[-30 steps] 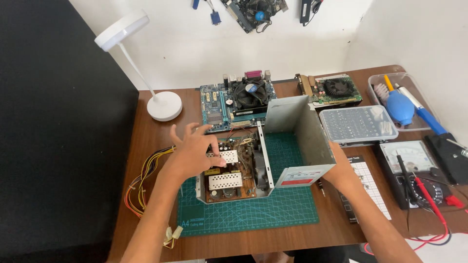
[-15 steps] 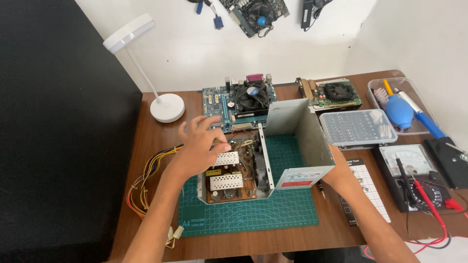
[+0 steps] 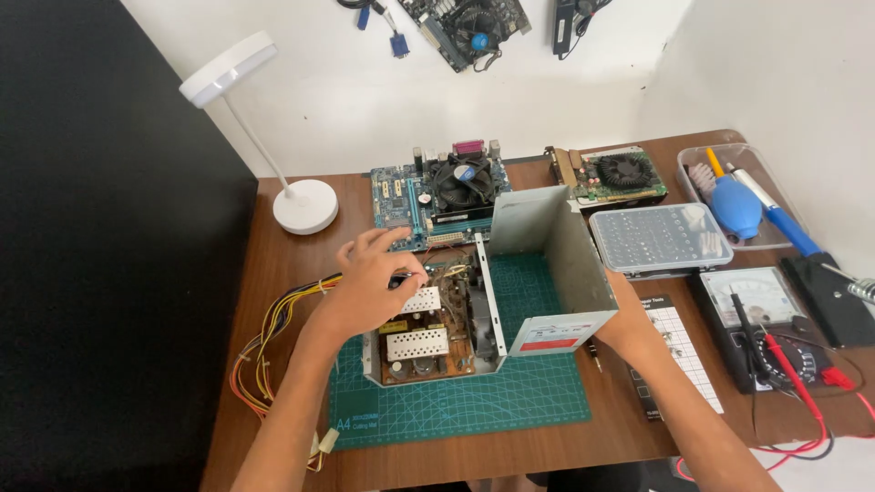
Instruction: Opening a computer power supply unit and applying thermal paste to internal components using a spatula
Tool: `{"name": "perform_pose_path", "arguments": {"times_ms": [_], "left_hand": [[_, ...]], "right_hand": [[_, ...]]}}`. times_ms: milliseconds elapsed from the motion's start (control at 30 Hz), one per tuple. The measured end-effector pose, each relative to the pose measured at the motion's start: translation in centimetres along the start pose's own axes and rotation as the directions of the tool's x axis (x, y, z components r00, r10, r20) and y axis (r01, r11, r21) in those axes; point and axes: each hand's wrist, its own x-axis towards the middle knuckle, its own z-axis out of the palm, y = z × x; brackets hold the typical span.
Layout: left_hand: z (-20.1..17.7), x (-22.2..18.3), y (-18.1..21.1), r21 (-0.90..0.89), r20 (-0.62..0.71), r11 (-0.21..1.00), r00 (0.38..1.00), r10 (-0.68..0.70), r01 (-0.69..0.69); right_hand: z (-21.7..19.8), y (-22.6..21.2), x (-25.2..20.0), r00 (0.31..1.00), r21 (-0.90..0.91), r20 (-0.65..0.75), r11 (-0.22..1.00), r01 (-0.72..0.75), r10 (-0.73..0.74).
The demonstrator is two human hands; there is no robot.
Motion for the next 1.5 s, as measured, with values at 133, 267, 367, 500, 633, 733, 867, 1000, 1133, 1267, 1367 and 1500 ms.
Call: {"name": "perform_pose_path", "arguments": {"times_ms": [133, 267, 367, 500, 633, 733, 867, 1000, 1133, 1267, 1367, 1500], "left_hand": [[0.7, -0.2, 0.1, 0.005, 0.003, 1.0, 1.0, 0.005, -0.005], [1.7, -0.1, -0.3, 0.162, -0.022, 0.986, 0.999, 0.039, -0.035], [2.3, -0.1, -0.7, 0.204, -0.07, 0.977, 0.995, 0.072, -0.056], [3.0, -0.1, -1.2, 0.237, -0.145, 0.97, 0.985, 0.094, -0.058], [3.2, -0.3, -1.0, 0.26, -0.183, 0.964, 0.977, 0.109, -0.059], [3.2, -0.3, -0.7, 0.221, -0.212, 0.972, 0.97, 0.121, -0.073], [3.0, -0.5, -0.4, 0.255, -0.226, 0.964, 0.964, 0.14, -0.08], [3.5, -0.3, -0.9, 0.304, -0.237, 0.948, 0.957, 0.169, -0.092], [3.6, -0.4, -1.0, 0.34, -0.243, 0.937, 0.955, 0.169, -0.079], [3.3, -0.3, -0.6, 0.326, -0.248, 0.943, 0.957, 0.152, -0.066], [3.2, -0.4, -0.4, 0.343, -0.234, 0.937, 0.961, 0.145, -0.058], [3.6, -0.3, -0.9, 0.383, -0.249, 0.92, 0.951, 0.186, -0.079]], "right_hand": [[-3.0, -3.3, -0.5, 0.999, -0.075, 0.026, 0.997, 0.032, -0.031], [-2.0, -1.1, 0.3, 0.999, 0.079, 0.046, 0.997, -0.025, 0.021], [-1.6, 0.2, 1.1, 0.998, 0.178, 0.057, 0.983, -0.043, 0.033], [-0.5, 2.0, 2.0, 0.997, 0.123, 0.083, 0.992, -0.008, -0.003], [0.3, 3.6, 2.5, 0.995, 0.173, 0.101, 0.984, -0.042, 0.024], [-1.5, 1.9, 1.8, 0.996, 0.187, 0.085, 0.982, -0.014, -0.002], [-2.7, 0.4, 1.5, 0.995, 0.152, 0.097, 0.988, -0.018, 0.004], [-2.9, 0.3, 1.5, 0.996, 0.1, 0.085, 0.994, -0.04, 0.032], [-2.6, 1.2, 1.6, 0.995, 0.066, 0.072, 0.995, -0.073, 0.069], [-6.4, -2.2, 0.3, 0.992, 0.122, 0.059, 0.985, -0.118, 0.111], [-8.8, -4.6, -1.0, 0.987, 0.156, 0.067, 0.976, -0.153, 0.144], [-8.7, -4.2, -1.1, 0.985, 0.132, 0.068, 0.977, -0.167, 0.159]]}}
